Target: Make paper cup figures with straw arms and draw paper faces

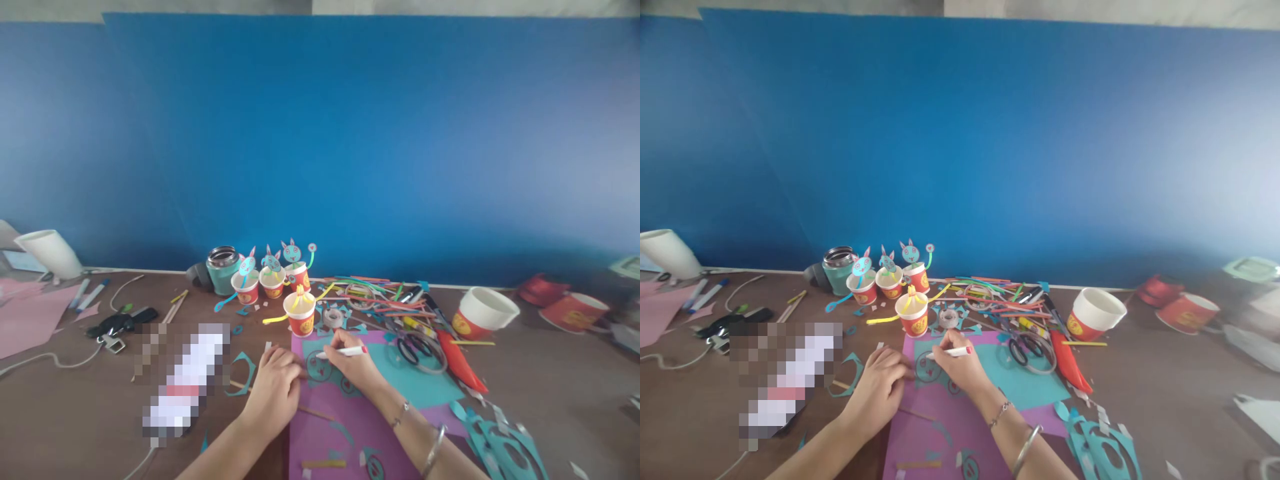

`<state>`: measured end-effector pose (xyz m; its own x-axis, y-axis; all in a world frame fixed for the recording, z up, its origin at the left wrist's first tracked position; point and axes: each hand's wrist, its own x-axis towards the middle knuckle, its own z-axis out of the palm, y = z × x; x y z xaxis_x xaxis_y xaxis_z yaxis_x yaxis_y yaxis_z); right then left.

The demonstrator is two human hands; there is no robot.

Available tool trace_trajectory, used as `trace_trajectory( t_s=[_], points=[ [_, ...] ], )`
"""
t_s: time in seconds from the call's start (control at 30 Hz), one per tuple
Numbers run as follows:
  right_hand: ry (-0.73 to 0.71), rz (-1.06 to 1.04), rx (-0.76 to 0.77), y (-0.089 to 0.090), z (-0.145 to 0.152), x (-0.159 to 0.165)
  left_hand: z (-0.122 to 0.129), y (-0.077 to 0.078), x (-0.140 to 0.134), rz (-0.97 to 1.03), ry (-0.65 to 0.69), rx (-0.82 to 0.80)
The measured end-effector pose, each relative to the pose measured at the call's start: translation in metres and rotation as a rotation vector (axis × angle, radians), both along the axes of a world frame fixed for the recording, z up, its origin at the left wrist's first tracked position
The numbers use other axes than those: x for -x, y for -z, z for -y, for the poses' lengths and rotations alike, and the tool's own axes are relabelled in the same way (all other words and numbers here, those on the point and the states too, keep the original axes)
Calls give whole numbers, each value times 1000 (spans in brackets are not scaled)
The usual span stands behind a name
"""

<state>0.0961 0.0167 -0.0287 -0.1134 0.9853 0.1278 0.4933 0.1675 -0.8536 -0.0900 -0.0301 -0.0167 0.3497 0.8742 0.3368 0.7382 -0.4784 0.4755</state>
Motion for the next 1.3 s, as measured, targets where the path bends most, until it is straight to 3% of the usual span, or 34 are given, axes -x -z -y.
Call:
trace_trajectory(
  t_s=[1.3],
  points=[
    [-111,-46,62,-6,3,3,0,2,0,-36,-14,-10]
  ],
)
